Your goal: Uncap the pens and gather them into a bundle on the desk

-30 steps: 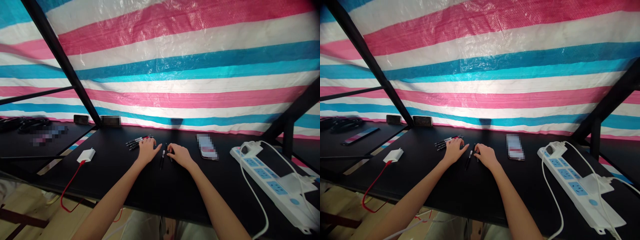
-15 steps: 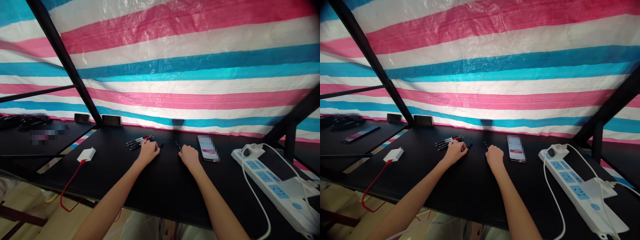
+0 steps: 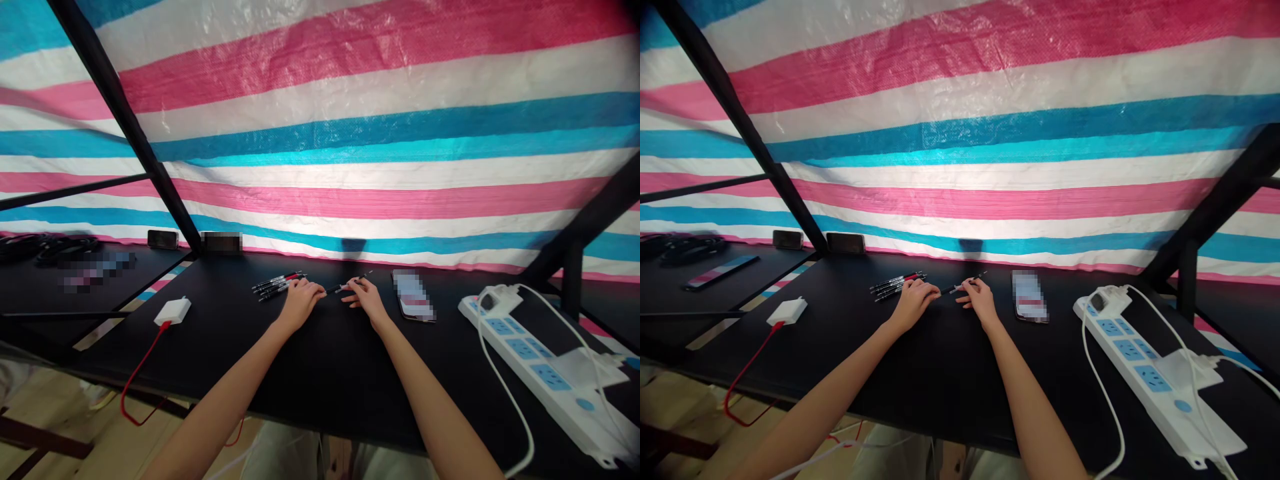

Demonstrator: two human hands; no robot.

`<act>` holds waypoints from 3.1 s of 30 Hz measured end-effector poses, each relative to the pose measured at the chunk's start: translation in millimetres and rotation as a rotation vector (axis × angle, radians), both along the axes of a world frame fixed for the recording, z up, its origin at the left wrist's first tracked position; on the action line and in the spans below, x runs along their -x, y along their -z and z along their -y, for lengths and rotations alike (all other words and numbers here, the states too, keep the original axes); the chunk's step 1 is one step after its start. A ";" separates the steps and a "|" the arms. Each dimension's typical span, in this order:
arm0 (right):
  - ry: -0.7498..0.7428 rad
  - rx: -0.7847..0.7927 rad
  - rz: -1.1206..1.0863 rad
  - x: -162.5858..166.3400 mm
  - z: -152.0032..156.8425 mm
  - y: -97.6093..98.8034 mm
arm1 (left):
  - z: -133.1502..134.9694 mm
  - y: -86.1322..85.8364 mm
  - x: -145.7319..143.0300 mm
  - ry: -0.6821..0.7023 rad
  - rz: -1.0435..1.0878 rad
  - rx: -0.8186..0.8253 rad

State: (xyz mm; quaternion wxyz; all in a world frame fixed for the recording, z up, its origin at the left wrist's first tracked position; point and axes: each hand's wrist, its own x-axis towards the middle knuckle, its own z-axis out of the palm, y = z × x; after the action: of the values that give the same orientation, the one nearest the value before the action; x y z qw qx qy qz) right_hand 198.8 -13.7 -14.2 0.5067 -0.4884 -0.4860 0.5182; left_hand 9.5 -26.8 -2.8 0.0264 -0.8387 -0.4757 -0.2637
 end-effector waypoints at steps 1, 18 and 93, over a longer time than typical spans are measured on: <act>-0.004 0.005 -0.036 0.9 0.9 -1.3 | 0.4 -0.7 0.3 0.002 0.008 0.000; 0.084 -0.136 -0.155 6.3 -0.6 3.6 | 0.0 -0.8 -1.2 -0.010 0.067 0.041; 0.037 -0.134 -0.008 4.2 4.8 -6.6 | -11.2 1.2 29.4 -0.304 -0.128 -0.063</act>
State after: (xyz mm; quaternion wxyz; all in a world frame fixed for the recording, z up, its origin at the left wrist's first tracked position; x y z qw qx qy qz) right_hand 194.6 -18.6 -7.6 0.5498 -0.4603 -0.5083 0.4770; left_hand -19.9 -15.6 -4.0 0.1223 -0.7710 -0.5860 -0.2175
